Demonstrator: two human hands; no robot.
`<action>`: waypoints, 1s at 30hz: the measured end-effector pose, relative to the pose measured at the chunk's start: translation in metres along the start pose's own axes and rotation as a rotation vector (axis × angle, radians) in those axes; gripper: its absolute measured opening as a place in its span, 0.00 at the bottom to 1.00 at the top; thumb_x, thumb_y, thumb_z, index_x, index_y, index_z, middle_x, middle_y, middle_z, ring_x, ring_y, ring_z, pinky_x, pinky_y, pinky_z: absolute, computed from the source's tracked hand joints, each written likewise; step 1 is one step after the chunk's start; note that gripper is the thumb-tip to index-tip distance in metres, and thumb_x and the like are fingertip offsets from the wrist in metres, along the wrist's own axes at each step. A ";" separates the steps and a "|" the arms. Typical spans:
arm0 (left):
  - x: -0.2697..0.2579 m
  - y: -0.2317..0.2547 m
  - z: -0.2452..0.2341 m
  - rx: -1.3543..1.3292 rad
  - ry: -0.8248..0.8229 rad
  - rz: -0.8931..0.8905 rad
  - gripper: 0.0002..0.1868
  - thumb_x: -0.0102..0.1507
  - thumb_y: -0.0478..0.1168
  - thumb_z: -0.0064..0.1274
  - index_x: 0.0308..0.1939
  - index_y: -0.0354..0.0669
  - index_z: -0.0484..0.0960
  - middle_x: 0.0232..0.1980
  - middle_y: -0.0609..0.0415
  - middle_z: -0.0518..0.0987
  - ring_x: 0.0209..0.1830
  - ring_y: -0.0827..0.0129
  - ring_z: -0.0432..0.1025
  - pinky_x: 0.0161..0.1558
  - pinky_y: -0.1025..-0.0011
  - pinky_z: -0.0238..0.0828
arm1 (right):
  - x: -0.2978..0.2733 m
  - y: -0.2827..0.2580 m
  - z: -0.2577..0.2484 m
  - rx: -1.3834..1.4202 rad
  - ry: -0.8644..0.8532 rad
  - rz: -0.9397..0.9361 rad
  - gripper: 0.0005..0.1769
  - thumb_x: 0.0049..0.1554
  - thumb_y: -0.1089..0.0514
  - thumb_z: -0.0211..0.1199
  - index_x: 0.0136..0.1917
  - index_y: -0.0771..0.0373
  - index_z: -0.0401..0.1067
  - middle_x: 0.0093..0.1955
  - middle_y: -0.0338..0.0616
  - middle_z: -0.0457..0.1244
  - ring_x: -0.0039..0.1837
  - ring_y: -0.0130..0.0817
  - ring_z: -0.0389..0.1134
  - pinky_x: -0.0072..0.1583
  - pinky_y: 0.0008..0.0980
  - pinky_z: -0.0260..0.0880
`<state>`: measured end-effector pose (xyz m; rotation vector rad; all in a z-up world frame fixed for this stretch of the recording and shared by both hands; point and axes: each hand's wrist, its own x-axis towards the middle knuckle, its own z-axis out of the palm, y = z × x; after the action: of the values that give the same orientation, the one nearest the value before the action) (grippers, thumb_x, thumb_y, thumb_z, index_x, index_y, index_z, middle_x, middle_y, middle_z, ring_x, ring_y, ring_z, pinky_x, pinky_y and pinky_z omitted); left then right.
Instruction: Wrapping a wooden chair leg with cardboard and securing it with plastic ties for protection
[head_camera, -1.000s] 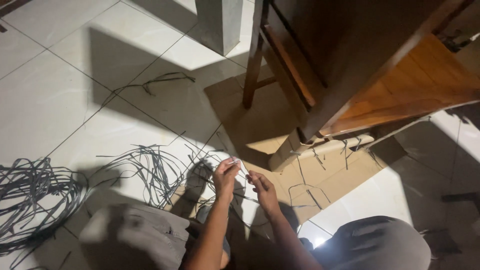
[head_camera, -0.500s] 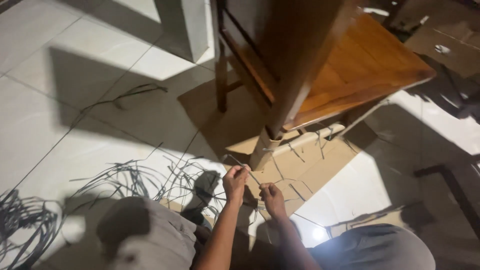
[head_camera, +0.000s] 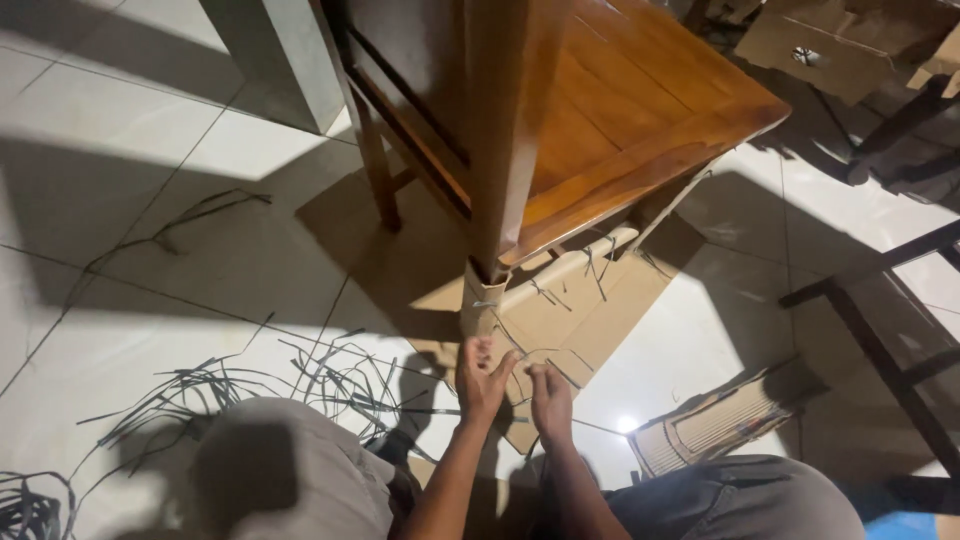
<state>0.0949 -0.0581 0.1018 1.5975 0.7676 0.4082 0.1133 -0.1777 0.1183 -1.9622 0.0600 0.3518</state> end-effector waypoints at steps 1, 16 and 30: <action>-0.001 0.013 -0.007 0.032 0.075 0.153 0.35 0.50 0.54 0.73 0.56 0.43 0.79 0.49 0.38 0.82 0.51 0.45 0.77 0.53 0.54 0.73 | 0.005 0.015 0.000 -0.016 0.087 0.076 0.22 0.63 0.41 0.55 0.52 0.59 0.79 0.53 0.57 0.71 0.62 0.57 0.69 0.66 0.50 0.65; 0.125 -0.041 -0.014 0.235 -0.381 0.030 0.34 0.54 0.59 0.59 0.42 0.24 0.81 0.38 0.44 0.83 0.35 0.63 0.76 0.39 0.70 0.76 | 0.016 -0.038 0.006 0.458 0.391 0.098 0.13 0.61 0.50 0.57 0.45 0.61 0.73 0.34 0.35 0.53 0.39 0.26 0.52 0.41 0.25 0.53; 0.145 -0.084 -0.012 0.005 -0.286 0.165 0.54 0.39 0.43 0.83 0.67 0.40 0.74 0.61 0.38 0.79 0.67 0.51 0.70 0.63 0.58 0.73 | 0.067 -0.081 0.032 -0.222 -0.034 -0.296 0.13 0.63 0.54 0.57 0.59 0.52 0.77 0.41 0.49 0.73 0.51 0.45 0.76 0.55 0.47 0.75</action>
<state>0.1703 0.0515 -0.0008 1.6849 0.4222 0.2868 0.1868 -0.1076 0.1609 -2.1454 -0.3004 0.2029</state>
